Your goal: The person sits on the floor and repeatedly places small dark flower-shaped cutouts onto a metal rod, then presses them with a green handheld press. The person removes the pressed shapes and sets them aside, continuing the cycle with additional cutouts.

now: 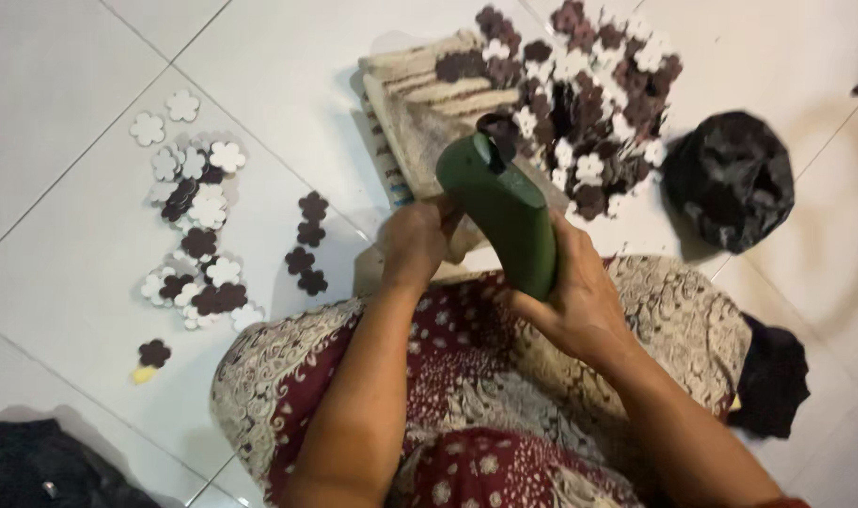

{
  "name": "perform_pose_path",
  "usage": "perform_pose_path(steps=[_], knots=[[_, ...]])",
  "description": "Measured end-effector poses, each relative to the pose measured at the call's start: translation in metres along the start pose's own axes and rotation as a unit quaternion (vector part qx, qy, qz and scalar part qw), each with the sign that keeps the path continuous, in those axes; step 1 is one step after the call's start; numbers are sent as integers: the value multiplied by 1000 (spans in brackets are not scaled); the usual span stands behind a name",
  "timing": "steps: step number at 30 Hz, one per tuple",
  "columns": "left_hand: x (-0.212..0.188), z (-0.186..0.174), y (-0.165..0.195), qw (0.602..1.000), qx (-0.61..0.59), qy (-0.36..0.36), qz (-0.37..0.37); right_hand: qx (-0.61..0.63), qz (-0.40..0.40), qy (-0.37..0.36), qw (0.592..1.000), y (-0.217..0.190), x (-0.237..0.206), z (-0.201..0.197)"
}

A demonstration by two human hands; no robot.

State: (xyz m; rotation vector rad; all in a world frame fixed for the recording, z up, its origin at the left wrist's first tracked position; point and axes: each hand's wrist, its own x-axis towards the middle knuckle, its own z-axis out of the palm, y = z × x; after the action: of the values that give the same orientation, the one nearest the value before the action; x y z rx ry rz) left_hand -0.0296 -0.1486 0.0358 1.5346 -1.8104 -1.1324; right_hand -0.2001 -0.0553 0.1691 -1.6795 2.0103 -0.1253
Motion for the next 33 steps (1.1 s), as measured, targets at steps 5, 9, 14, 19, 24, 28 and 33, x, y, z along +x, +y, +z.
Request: perform_pose_path(steps=[5, 9, 14, 19, 24, 28, 33], knots=[[5, -2, 4, 994, -65, 57, 60, 118, 19, 80, 990, 16, 36, 6], [5, 1, 7, 984, -143, 72, 74, -46, 67, 52, 995, 35, 81, 20], [9, 1, 9, 974, -224, 40, -15, -140, -84, 231, 959, 40, 84, 40], [12, 3, 13, 941, -323, 87, 55, 69, -144, 252, 954, 28, 69, 54], [6, 3, 17, 938, -339, 60, 50, 396, -61, 157, 902, 24, 84, 67], [3, 4, 20, 914, -405, 24, 33, 503, -16, 125, 855, 30, 88, 77], [5, 7, 17, 883, -469, 17, 5, 516, -11, 131, 846, 35, 87, 85]])
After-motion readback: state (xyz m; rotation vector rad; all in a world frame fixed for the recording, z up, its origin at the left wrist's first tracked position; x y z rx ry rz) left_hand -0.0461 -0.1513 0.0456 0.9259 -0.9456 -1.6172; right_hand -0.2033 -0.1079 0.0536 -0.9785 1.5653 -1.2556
